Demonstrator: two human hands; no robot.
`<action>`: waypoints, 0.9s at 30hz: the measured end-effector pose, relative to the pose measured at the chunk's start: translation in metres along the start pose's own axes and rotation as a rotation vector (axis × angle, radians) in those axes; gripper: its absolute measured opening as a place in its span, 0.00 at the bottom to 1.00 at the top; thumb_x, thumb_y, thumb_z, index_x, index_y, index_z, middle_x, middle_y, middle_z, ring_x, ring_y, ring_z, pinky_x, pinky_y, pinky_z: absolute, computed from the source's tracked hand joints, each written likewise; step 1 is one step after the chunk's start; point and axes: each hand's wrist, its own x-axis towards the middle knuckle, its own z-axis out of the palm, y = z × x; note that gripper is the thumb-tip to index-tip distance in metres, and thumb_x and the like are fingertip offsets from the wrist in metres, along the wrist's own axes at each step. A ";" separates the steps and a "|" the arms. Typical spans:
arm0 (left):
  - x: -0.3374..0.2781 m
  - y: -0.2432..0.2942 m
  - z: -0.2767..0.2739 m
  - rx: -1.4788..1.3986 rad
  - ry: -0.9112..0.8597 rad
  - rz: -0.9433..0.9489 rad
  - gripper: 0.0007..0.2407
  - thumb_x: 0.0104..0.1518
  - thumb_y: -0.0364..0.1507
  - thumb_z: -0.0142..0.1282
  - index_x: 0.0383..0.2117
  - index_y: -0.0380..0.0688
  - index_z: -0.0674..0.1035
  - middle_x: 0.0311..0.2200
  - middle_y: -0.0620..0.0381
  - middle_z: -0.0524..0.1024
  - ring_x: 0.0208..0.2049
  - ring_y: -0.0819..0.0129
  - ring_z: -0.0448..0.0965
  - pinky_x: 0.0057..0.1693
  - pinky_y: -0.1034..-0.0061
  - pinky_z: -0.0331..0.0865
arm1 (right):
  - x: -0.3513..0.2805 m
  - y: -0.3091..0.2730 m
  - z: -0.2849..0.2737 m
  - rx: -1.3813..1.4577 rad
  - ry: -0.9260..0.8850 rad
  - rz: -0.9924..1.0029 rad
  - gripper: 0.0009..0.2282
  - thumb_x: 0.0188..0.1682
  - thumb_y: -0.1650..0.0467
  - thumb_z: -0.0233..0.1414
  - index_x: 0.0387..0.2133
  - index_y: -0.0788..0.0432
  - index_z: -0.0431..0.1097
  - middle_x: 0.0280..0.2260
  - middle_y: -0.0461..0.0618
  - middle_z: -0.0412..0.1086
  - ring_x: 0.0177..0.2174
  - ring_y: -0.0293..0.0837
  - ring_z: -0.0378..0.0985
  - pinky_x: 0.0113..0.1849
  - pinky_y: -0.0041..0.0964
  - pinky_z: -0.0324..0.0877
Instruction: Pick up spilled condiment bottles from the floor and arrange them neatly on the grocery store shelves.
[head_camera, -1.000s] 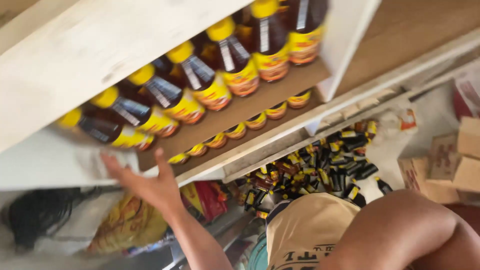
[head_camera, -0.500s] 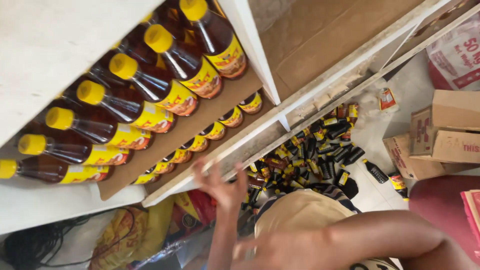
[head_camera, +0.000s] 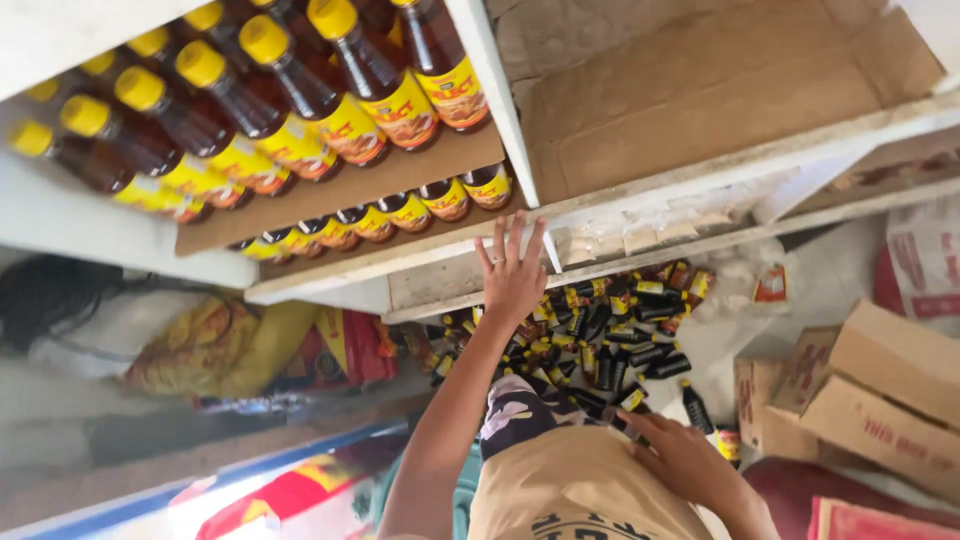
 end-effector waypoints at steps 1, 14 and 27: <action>0.005 0.009 -0.005 0.005 0.007 -0.033 0.38 0.60 0.37 0.50 0.75 0.54 0.40 0.75 0.47 0.29 0.74 0.40 0.29 0.70 0.30 0.28 | -0.003 0.018 0.003 -0.019 -0.014 -0.025 0.24 0.50 0.57 0.49 0.62 0.34 0.60 0.56 0.41 0.71 0.48 0.51 0.79 0.49 0.45 0.73; 0.013 0.049 0.005 0.028 0.265 -0.275 0.46 0.48 0.36 0.56 0.74 0.59 0.39 0.75 0.50 0.38 0.76 0.40 0.37 0.72 0.29 0.46 | 0.008 0.072 -0.052 -0.274 -0.163 -0.054 0.25 0.50 0.55 0.46 0.63 0.39 0.58 0.52 0.36 0.73 0.44 0.42 0.83 0.44 0.39 0.75; 0.014 0.045 0.008 0.035 0.212 -0.249 0.48 0.44 0.36 0.56 0.75 0.58 0.38 0.75 0.47 0.35 0.76 0.36 0.35 0.71 0.28 0.45 | 0.011 0.090 0.028 -0.189 -0.266 -0.135 0.25 0.50 0.54 0.46 0.62 0.38 0.59 0.53 0.38 0.72 0.47 0.49 0.80 0.47 0.44 0.74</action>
